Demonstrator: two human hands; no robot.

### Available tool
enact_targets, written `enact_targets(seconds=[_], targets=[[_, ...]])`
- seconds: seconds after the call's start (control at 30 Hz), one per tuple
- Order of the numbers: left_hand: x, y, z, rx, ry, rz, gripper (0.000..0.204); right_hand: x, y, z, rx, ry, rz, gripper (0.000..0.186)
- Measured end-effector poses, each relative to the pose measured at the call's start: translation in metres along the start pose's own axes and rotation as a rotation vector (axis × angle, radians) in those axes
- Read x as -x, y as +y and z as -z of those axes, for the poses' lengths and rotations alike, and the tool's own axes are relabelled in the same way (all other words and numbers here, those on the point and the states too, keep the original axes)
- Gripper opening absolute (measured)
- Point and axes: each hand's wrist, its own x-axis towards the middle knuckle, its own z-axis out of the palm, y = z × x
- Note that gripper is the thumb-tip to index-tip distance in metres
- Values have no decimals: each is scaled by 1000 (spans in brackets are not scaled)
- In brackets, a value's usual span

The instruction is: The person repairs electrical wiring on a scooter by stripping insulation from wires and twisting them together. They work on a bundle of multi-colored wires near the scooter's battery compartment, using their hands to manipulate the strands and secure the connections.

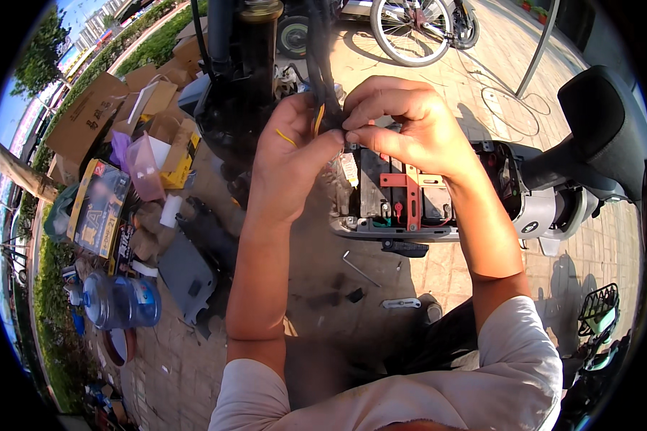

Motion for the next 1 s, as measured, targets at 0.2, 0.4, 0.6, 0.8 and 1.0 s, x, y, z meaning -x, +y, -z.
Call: enact_targets(seconds=[0.2,0.4,0.6,0.8,1.0], targets=[[2,-2,4,-10,-9,-23,44,-6,-14,-9,-107,161,-482,14],[1,-5,-9,-38,105,-90,41,-7,-13,-13,-187,184,-479,14],[0,-3,-2,3,98,-13,40,-4,1,3,-74,9,-127,22],[-2,-1,0,22,40,4,41,-9,7,5,-67,-12,-83,13],[0,3,9,58,66,-47,30,-14,-13,-14,-301,156,-502,13]])
